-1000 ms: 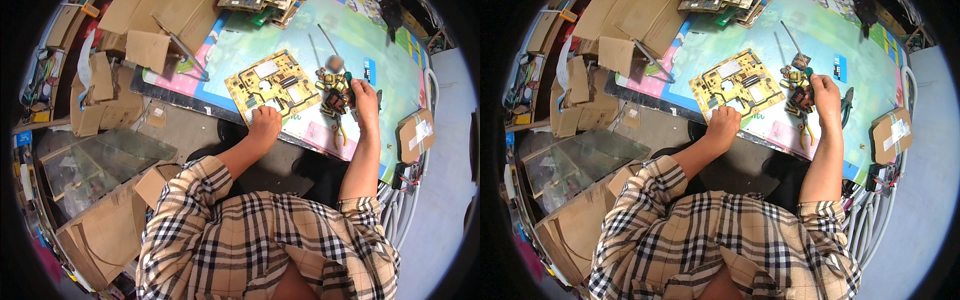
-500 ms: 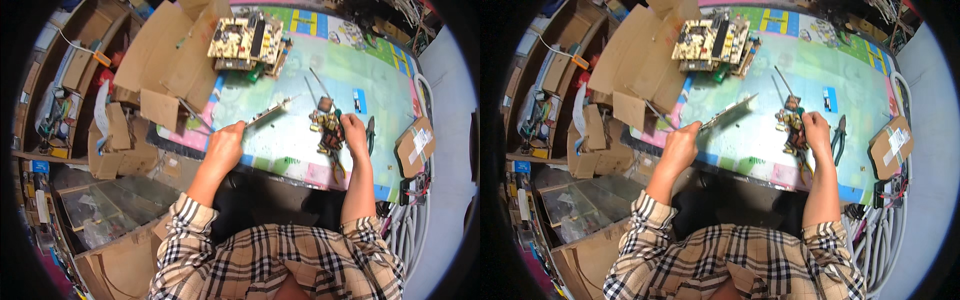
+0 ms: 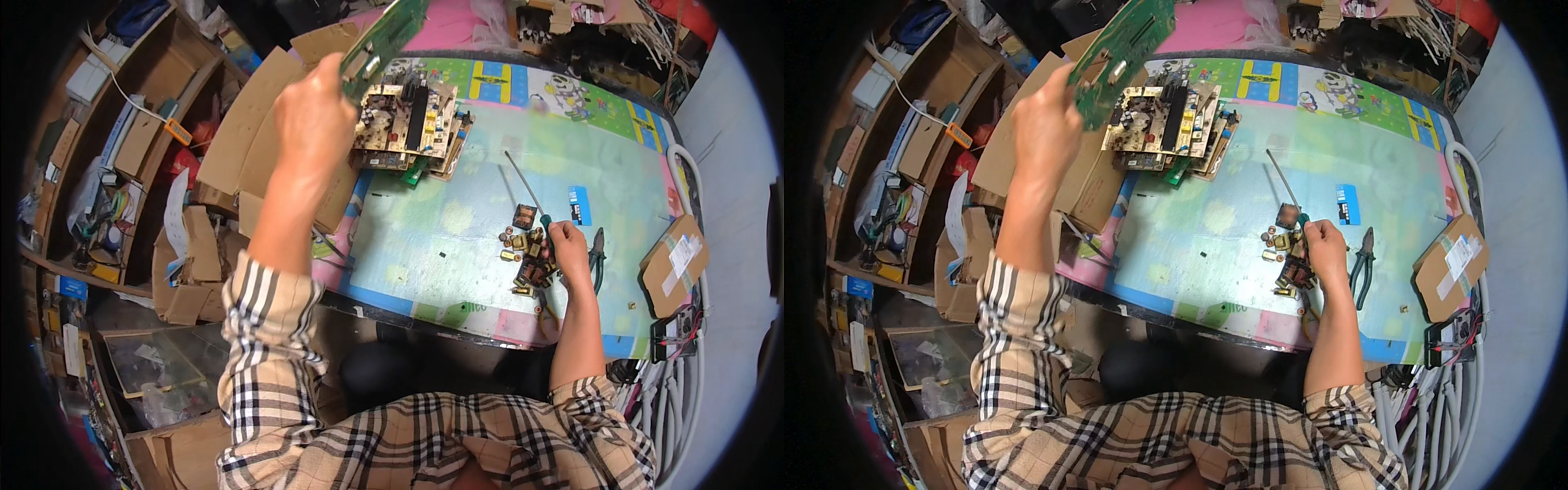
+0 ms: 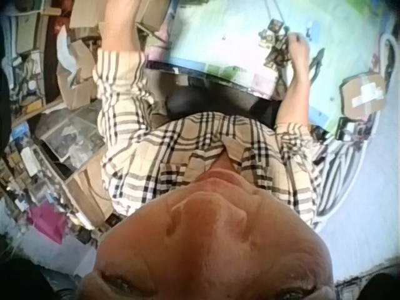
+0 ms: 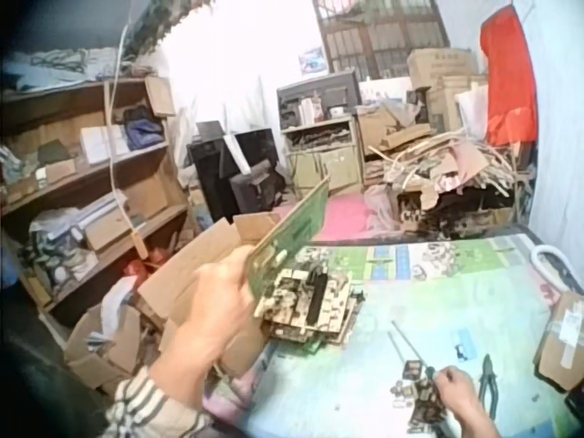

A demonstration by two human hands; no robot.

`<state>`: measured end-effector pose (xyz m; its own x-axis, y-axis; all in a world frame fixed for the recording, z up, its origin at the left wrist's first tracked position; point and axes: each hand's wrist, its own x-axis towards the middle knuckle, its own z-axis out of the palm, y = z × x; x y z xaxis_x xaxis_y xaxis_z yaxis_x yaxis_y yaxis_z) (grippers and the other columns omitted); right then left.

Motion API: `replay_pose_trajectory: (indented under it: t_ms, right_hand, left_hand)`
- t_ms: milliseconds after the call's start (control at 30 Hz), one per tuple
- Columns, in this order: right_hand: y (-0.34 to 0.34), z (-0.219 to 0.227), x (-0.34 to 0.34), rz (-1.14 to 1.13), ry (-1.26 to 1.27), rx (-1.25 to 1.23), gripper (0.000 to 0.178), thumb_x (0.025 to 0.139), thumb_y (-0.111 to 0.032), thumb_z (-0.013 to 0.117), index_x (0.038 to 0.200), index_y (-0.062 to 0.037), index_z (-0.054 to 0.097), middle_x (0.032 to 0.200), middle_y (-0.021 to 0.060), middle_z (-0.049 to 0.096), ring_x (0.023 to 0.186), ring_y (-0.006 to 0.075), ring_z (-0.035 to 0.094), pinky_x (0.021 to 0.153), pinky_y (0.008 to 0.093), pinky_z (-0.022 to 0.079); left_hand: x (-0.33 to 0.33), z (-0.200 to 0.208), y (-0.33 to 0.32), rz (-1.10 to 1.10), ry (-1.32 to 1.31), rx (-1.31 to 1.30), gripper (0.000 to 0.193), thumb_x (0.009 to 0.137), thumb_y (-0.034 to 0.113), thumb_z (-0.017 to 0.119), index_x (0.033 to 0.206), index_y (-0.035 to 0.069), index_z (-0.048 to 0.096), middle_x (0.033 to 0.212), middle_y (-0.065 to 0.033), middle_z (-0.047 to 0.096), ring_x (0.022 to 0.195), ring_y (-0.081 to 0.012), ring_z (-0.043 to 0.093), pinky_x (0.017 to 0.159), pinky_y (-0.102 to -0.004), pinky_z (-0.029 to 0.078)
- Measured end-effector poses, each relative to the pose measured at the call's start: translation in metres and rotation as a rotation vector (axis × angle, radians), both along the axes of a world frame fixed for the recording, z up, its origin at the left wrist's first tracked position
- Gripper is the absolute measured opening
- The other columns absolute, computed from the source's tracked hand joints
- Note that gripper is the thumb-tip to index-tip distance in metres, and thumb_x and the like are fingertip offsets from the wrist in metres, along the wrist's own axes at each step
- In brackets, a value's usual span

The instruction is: The person sits on the floor and removes small electronic components from circuit boards using pliers and a screwdriver. They place the removed components into a cardboard box and continue processing multiple boards.

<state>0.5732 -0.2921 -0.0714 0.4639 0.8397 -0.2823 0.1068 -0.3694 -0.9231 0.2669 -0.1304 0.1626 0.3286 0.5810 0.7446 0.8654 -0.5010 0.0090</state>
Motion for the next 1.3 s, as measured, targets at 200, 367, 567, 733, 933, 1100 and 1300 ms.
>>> replay_pose_trajectory:
  t_ms: [200,367,567,733,933,1100,1300]
  right_hand:
    - [-0.001,0.001,0.009,-0.051,-0.007,0.019,0.024,0.093,-0.022,0.053,0.084,0.001,0.056,0.066,0.0055,0.06,0.052,0.011,0.054,0.051,0.027,0.041]
    - [-0.002,0.0,0.006,-0.042,-0.032,0.009,0.024,0.093,-0.021,0.053,0.083,0.001,0.056,0.066,0.0055,0.06,0.053,0.0114,0.054,0.052,0.0271,0.042]
    - [-0.001,0.009,-0.005,-0.016,-0.012,0.028,0.024,0.093,-0.02,0.053,0.082,0.0011,0.055,0.065,0.0057,0.059,0.052,0.0115,0.053,0.052,0.0275,0.042]
    - [-0.002,0.003,-0.003,-0.024,-0.002,0.027,0.022,0.093,-0.019,0.053,0.084,0.0017,0.055,0.065,0.0068,0.059,0.051,0.0119,0.053,0.05,0.0275,0.042]
    - [0.0,0.005,-0.015,0.033,-0.007,0.019,0.021,0.093,-0.019,0.054,0.086,0.0016,0.055,0.066,0.006,0.058,0.052,0.0114,0.053,0.05,0.0277,0.042]
    - [0.0,0.014,-0.025,0.078,0.054,0.071,0.02,0.093,-0.019,0.054,0.091,0.001,0.055,0.069,0.0057,0.058,0.053,0.0105,0.052,0.049,0.0261,0.04]
    - [0.001,0.024,-0.032,0.125,0.063,0.142,0.019,0.093,-0.019,0.053,0.094,0.0008,0.054,0.07,0.0057,0.058,0.054,0.0103,0.052,0.05,0.0258,0.04]
  left_hand:
    - [0.036,-0.025,0.051,-0.03,-0.016,0.083,0.024,0.074,-0.002,0.056,0.097,0.002,0.061,0.087,-0.0187,0.067,0.075,-0.0373,0.066,0.068,-0.0454,0.053]
    - [0.038,-0.065,0.09,-0.146,0.059,0.186,0.039,0.069,-0.006,0.061,0.107,0.003,0.057,0.11,-0.0178,0.063,0.096,-0.0326,0.064,0.079,-0.0402,0.054]
    - [0.009,-0.124,0.118,-0.256,0.16,0.272,0.051,0.07,-0.012,0.055,0.12,0.0,0.057,0.122,-0.0169,0.06,0.111,-0.03,0.059,0.096,-0.0368,0.049]
    - [-0.011,-0.18,0.12,-0.278,0.289,0.255,0.042,0.081,0.001,0.055,0.123,0.003,0.056,0.127,-0.0142,0.057,0.114,-0.0322,0.056,0.099,-0.0409,0.045]
    - [-0.028,-0.215,0.104,-0.274,0.405,0.039,0.051,0.08,-0.001,0.054,0.13,0.005,0.051,0.133,-0.0141,0.051,0.123,-0.033,0.048,0.105,-0.0443,0.038]
    - [-0.038,-0.216,0.096,-0.278,0.354,-0.099,0.047,0.078,-0.006,0.054,0.124,0.002,0.054,0.133,-0.0168,0.05,0.127,-0.034,0.044,0.108,-0.0452,0.034]
    - [-0.031,-0.204,0.091,-0.27,0.333,-0.181,0.047,0.076,-0.006,0.054,0.123,0.001,0.054,0.134,-0.0169,0.049,0.128,-0.032,0.043,0.108,-0.0438,0.033]
